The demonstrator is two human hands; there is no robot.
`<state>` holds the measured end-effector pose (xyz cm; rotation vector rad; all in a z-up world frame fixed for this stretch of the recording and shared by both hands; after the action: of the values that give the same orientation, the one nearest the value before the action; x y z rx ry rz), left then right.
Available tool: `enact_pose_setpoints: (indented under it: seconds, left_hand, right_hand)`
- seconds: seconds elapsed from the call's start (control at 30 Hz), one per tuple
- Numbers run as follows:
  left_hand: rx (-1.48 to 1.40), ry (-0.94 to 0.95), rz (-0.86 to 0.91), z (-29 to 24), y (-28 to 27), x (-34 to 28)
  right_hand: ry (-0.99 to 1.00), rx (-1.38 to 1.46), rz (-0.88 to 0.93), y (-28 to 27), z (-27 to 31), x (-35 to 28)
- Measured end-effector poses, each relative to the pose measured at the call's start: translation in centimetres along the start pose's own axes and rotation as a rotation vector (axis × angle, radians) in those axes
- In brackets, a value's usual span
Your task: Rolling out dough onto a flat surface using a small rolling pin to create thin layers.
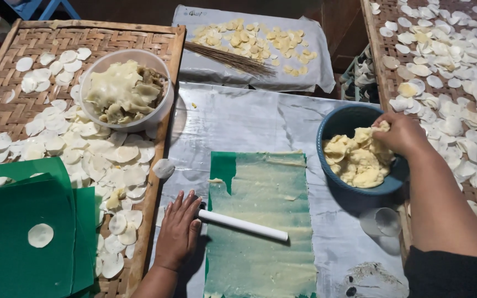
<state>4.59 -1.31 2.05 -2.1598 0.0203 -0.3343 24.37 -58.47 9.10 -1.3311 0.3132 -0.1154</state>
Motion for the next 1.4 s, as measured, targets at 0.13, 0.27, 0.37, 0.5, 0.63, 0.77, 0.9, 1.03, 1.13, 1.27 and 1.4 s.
enact_pose_setpoints:
  seconds: [0.13,0.27,0.37,0.5,0.63,0.77,0.9,1.03,1.13,1.27,1.4]
  left_hand:
    - [-0.006,-0.001,0.000,0.2,0.1,0.0]
    - [-0.004,0.011,-0.008,0.2,0.2,-0.2]
    - [0.008,0.005,-0.005,0.0,0.1,0.0]
    - [0.022,-0.008,0.000,0.3,0.4,-0.1]
    - [0.008,-0.018,-0.001,0.3,0.1,-0.1]
    - [-0.077,-0.016,-0.035,0.6,-0.3,-0.3]
    - [0.091,0.023,-0.199,-4.7,-1.6,2.4]
    - [-0.109,0.383,0.055,-16.2,2.3,7.2]
    - [-0.110,0.718,0.397,-21.7,9.3,8.6]
    - [-0.117,0.778,-0.131,-22.8,15.1,9.7]
    - [-0.072,0.748,-0.290,-23.5,15.2,10.6]
  right_hand:
    - [-0.002,0.005,0.207,-1.5,2.6,-4.6]
    - [0.072,-0.061,0.101,-1.7,3.7,-5.5]
    - [0.146,-0.202,0.161,0.8,1.8,-2.5]
    - [0.158,-0.468,0.404,3.0,1.1,-0.9]
    - [0.098,-0.507,0.468,1.7,3.7,-1.9]
    - [-0.056,-0.560,0.537,3.6,2.7,-0.1]
    - [0.122,-0.063,0.487,3.0,-0.3,1.3]
    - [0.047,-0.239,0.481,4.0,0.1,0.4]
    - [0.033,-0.497,0.439,5.3,-0.5,0.3]
    - [-0.152,-0.730,0.673,8.4,-3.3,-0.3]
    - [-0.277,-0.645,0.786,6.0,0.0,-3.2]
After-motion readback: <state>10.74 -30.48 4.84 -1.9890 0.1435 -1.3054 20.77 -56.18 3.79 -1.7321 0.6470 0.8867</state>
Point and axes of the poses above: each hand's wrist, its own x-axis towards the middle knuckle, its own y-axis out of the palm, z = x × y, the point moved 5 cm from there along x, towards the middle knuckle, and after that the axes turned 4 degrees about -y, right-handed, at the moved point
